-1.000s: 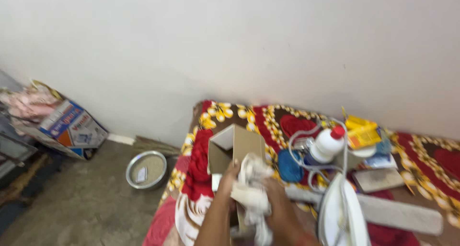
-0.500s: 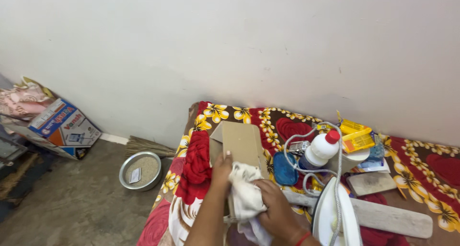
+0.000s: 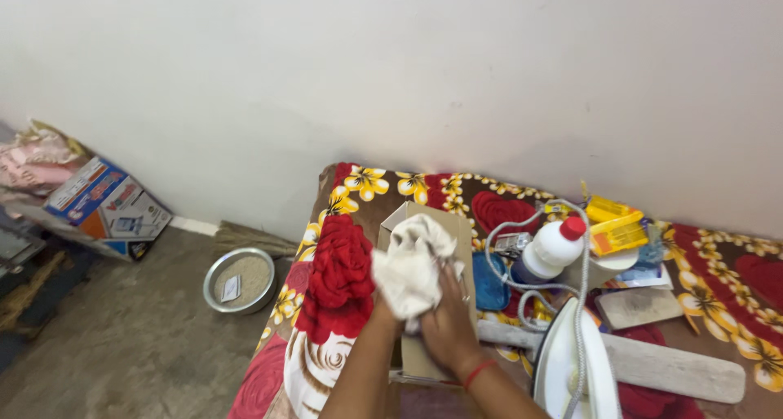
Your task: The person wipes a blue plastic container, a white bottle, and a cardboard box with a white cloth on a floral-patterned table. The person then wipes a white electric iron and places it into the cardboard box.
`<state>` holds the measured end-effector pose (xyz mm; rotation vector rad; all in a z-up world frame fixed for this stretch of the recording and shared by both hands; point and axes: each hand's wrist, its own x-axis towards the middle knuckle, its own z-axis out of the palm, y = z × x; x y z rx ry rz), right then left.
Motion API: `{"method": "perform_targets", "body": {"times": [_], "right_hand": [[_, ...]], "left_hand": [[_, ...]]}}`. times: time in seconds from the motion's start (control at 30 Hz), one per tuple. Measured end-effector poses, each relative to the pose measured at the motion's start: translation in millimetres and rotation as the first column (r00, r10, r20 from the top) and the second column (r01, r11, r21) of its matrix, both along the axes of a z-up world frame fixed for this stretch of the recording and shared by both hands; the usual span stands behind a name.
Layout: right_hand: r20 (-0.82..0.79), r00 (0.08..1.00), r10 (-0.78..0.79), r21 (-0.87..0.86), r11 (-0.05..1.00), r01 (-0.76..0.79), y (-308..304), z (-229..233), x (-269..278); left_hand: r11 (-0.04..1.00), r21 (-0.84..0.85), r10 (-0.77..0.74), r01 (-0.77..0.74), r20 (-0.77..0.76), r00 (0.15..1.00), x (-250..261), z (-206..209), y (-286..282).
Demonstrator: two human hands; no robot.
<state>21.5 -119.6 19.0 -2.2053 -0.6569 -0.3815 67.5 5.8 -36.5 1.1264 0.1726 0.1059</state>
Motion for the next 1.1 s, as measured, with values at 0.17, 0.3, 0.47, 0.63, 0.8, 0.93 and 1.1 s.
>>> {"method": "perform_targets", "body": {"times": [0.17,0.3,0.47,0.63,0.8,0.93,1.1], "right_hand": [[-0.014,0.987,-0.161,-0.245,0.958,0.153,-6,0,70],[-0.141,0.99,0.004,-0.239,0.97,-0.038,-20,5,65],[-0.139,0.935,0.327,0.065,0.945,-0.321,-28,-5,-2],[-0.548,0.687,0.478,0.723,0.684,0.1,-60,-3,21],[-0.416,0.903,0.109,0.63,0.75,0.2,-110,9,72],[-0.31,0.95,-0.04,0.423,0.889,0.176,-80,20,86],[-0.143,0.982,0.12,-0.236,0.96,-0.151,-24,18,12]], "left_hand": [[0.964,0.257,0.043,-0.065,0.092,0.995,-21,-19,-4],[0.984,0.173,0.055,-0.052,-0.009,0.998,-10,-27,0],[0.881,-0.473,0.019,-0.023,-0.014,1.0,-13,-35,9],[0.728,-0.682,-0.113,0.074,-0.013,0.994,-39,7,23],[0.891,-0.432,-0.201,0.141,-0.096,0.975,-57,65,27],[0.852,-0.485,-0.262,0.196,-0.071,0.962,-50,86,11],[0.843,-0.535,-0.16,0.054,-0.153,0.975,-42,80,-7]]}}
